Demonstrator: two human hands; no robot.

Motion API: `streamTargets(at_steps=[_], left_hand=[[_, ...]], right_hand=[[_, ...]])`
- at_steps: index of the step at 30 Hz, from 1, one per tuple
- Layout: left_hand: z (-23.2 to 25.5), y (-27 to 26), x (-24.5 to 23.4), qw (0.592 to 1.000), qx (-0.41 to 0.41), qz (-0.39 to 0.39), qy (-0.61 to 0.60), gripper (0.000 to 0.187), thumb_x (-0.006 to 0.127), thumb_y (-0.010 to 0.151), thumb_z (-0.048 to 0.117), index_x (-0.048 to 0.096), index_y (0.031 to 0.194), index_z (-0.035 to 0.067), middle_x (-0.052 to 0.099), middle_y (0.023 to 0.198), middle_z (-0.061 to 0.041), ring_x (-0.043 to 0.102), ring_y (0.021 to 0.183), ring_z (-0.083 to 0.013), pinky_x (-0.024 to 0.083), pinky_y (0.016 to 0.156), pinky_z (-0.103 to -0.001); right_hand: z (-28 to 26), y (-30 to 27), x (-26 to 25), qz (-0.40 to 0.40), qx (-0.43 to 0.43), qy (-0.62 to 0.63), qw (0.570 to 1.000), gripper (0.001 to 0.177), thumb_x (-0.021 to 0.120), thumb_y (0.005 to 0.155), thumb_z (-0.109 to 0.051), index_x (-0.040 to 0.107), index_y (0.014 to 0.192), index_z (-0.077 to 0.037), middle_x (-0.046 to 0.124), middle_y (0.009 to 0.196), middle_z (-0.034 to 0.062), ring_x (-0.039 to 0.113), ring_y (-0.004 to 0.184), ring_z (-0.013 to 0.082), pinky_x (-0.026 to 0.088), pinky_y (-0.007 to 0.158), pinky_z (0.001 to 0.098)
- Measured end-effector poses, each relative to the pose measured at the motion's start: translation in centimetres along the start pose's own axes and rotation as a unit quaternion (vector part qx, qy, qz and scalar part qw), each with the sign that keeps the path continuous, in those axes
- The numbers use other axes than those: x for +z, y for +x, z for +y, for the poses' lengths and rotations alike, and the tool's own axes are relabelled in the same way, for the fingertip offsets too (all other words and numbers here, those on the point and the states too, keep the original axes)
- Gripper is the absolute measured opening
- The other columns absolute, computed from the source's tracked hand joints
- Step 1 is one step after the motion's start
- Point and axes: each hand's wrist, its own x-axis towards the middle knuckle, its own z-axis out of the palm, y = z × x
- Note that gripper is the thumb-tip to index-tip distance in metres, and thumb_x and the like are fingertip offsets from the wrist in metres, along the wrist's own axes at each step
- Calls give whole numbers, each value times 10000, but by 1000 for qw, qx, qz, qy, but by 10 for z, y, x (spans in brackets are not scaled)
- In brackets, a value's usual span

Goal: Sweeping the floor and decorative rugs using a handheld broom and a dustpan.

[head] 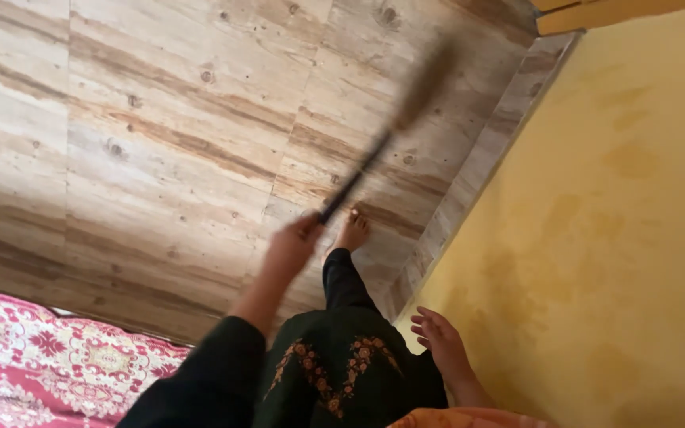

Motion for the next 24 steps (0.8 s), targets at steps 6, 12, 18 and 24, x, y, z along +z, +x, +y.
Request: streamTargets(at_steps=[6, 12, 18, 24], left_hand=[[-22, -14, -18, 977, -9, -85, 194, 401, 692, 896, 398, 719, 1266, 245, 760, 1008, -154, 716, 930, -358, 558, 805, -458], [-63, 50, -179, 972, -214, 95, -9, 387, 639, 982, 387, 703, 1299, 173, 644, 687, -91, 517, 470, -175, 445, 427, -374], [4, -11, -209, 958, -139, 199, -153, 374, 605, 1022, 311, 648, 1326, 98, 547, 624, -47, 488, 433, -116, 378, 377, -304], [-46, -65, -196, 977, -63, 91, 184, 450, 666, 944, 388, 674, 1356, 207, 721, 911, -195, 682, 815, -370, 540, 684, -455]], right_hand=[[-19, 7, -17, 14, 3, 3, 1000, 440, 500, 1026, -246, 571, 1424, -70, 693, 1305, 119, 678, 1151, 237, 525, 969, 371], [-30, 23, -21, 4, -2, -21, 1000, 444, 496, 1027, -248, 572, 1429, -74, 693, 1313, 118, 682, 1157, 238, 528, 966, 376], [-60, 58, -31, -14, -57, -83, 995, 441, 532, 1026, -253, 579, 1421, -62, 698, 1295, 119, 673, 1146, 224, 525, 970, 370], [-233, 76, -58, 40, -331, -363, 870, 439, 632, 978, -194, 594, 1389, -47, 653, 1348, 133, 599, 1256, 243, 461, 1077, 367]])
